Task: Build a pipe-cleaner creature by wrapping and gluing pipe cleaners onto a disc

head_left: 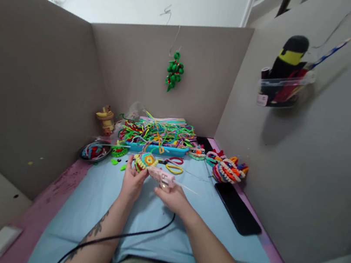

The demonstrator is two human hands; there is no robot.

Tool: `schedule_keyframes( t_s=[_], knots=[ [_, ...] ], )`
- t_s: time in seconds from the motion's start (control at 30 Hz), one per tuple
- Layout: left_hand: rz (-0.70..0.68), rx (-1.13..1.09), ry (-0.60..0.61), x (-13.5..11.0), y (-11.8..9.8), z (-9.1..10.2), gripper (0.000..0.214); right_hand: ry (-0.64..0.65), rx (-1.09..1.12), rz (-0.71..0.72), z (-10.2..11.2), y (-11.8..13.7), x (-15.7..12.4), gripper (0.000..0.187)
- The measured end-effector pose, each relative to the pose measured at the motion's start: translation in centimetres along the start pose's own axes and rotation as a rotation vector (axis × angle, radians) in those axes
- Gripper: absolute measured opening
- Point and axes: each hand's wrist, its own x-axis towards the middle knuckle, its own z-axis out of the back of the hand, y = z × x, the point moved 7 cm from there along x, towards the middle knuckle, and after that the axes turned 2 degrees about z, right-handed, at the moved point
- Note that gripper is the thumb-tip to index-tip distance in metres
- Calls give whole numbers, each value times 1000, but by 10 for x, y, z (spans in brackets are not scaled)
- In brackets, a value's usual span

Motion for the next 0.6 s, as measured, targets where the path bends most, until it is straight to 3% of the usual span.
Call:
schedule_keyframes(
  t_s=[0.23, 0.6],
  knots=[
    [-10, -7, -35, 1, 0, 3, 91, 79, -69, 63, -4, 2, 1, 55],
    [-105, 98, -60, 3, -2, 8, 102, 15, -32, 59, -1, 5, 3, 53]
  ],
)
